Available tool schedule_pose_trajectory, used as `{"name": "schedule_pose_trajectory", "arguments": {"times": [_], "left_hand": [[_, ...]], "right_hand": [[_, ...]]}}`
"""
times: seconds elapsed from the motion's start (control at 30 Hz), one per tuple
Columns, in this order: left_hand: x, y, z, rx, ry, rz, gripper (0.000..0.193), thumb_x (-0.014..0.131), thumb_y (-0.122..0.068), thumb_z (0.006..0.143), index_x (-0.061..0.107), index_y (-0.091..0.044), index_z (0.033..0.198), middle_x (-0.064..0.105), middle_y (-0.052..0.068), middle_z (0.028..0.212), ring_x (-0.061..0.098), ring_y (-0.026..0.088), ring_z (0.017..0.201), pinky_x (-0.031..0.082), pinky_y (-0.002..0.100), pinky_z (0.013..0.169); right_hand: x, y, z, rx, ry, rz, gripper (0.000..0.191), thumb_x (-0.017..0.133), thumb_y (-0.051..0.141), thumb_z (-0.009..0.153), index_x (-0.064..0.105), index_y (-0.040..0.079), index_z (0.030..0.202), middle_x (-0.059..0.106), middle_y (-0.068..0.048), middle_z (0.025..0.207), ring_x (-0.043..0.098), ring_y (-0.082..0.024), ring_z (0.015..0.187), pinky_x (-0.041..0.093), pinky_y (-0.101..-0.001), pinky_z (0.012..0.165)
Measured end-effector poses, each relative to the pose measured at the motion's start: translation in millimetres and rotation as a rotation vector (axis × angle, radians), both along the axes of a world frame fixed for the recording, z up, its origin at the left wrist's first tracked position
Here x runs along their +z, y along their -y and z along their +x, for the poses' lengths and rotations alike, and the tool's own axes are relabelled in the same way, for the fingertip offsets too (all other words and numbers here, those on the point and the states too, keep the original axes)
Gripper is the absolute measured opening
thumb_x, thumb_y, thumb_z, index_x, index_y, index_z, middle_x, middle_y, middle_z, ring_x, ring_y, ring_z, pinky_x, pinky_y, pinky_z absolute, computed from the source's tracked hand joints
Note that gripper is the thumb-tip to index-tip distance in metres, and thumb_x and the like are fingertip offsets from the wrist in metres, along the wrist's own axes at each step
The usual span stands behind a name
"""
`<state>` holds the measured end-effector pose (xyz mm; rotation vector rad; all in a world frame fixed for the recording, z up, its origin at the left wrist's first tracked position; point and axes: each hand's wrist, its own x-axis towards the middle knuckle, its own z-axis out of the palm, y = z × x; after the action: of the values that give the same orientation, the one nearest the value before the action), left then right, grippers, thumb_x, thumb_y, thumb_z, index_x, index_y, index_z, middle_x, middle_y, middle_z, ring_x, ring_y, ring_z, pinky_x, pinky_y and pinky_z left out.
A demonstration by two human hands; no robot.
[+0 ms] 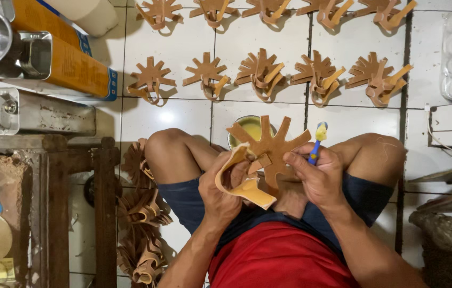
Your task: The person sits on the floor and uses a toothbrush to spread yellow glue from a bowl onto star-shaped leather shoe uppers, coating the edges and surfaces. They turn each piece to reach different sides and place the coated pieces in rows on the floor with previously finished ones.
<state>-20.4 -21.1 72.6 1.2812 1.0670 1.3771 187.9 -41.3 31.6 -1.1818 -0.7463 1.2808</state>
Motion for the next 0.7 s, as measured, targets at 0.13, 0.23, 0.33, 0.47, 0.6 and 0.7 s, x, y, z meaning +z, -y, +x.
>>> {"name": "schedule_pose_trajectory", "arguments": {"times": [0.13, 0.23, 0.33, 0.47, 0.6, 0.7], "left_hand": [[-7.4, 2.0, -7.1, -0.035, 0.026, 0.021, 0.021, 0.072, -0.003, 0.100, 0.068, 0.005, 0.119, 0.073, 0.009, 0.104, 0.070, 0.013, 0.091, 0.057, 0.023, 0.081], [-15.0, 0.1, -17.2, -0.017, 0.134, -0.131, 0.022, 0.074, -0.003, 0.100, 0.070, 0.007, 0.119, 0.071, 0.010, 0.110, 0.068, 0.015, 0.095, 0.056, 0.025, 0.083], [-22.8, -2.3, -30.1, 0.028, 0.384, -0.344, 0.031, 0.075, -0.005, 0.094, 0.068, 0.006, 0.123, 0.072, 0.011, 0.107, 0.067, 0.015, 0.089, 0.056, 0.027, 0.077], [-29.8, -3.0, -55.3, -0.025, 0.592, -0.317, 0.034, 0.071, -0.010, 0.094, 0.066, 0.005, 0.124, 0.072, 0.011, 0.111, 0.070, 0.016, 0.099, 0.060, 0.030, 0.087], [-29.5, -3.1, -79.2, 0.059, 0.650, -0.428, 0.029, 0.074, -0.007, 0.097, 0.067, 0.010, 0.119, 0.072, 0.016, 0.105, 0.066, 0.018, 0.083, 0.055, 0.030, 0.073], [-25.5, -0.9, -84.6, 0.047, 0.653, -0.465, 0.026, 0.075, -0.004, 0.093, 0.067, 0.007, 0.115, 0.072, 0.014, 0.103, 0.069, 0.019, 0.088, 0.057, 0.031, 0.077]], "right_hand": [[-4.4, -1.1, -7.2, 0.001, -0.022, -0.058, 0.011, 0.077, 0.002, 0.092, 0.070, -0.005, 0.097, 0.052, 0.003, 0.066, 0.039, -0.002, 0.053, 0.029, -0.0202, 0.047], [-1.9, -11.5, -5.1, 0.017, -0.063, -0.094, 0.020, 0.071, 0.010, 0.095, 0.070, -0.004, 0.109, 0.060, 0.001, 0.073, 0.041, -0.002, 0.053, 0.030, -0.0192, 0.048], [1.1, -27.8, 4.1, 0.079, -0.085, -0.107, 0.033, 0.058, 0.025, 0.100, 0.069, 0.000, 0.119, 0.071, -0.005, 0.081, 0.042, -0.001, 0.052, 0.030, -0.0168, 0.047], [-8.8, -50.9, -0.2, 0.242, 0.344, -0.104, 0.039, 0.058, 0.028, 0.103, 0.068, 0.001, 0.130, 0.069, -0.007, 0.088, 0.048, -0.007, 0.063, 0.040, -0.0223, 0.055], [-15.2, -70.6, -18.5, 0.508, 1.137, -0.099, 0.032, 0.061, 0.025, 0.099, 0.076, 0.011, 0.122, 0.066, -0.018, 0.085, 0.063, -0.032, 0.068, 0.050, -0.0412, 0.062], [-11.1, -85.1, -38.4, 0.579, 1.328, 0.093, 0.024, 0.062, 0.023, 0.096, 0.077, 0.010, 0.111, 0.066, -0.019, 0.093, 0.066, -0.041, 0.082, 0.053, -0.0497, 0.070]]}}
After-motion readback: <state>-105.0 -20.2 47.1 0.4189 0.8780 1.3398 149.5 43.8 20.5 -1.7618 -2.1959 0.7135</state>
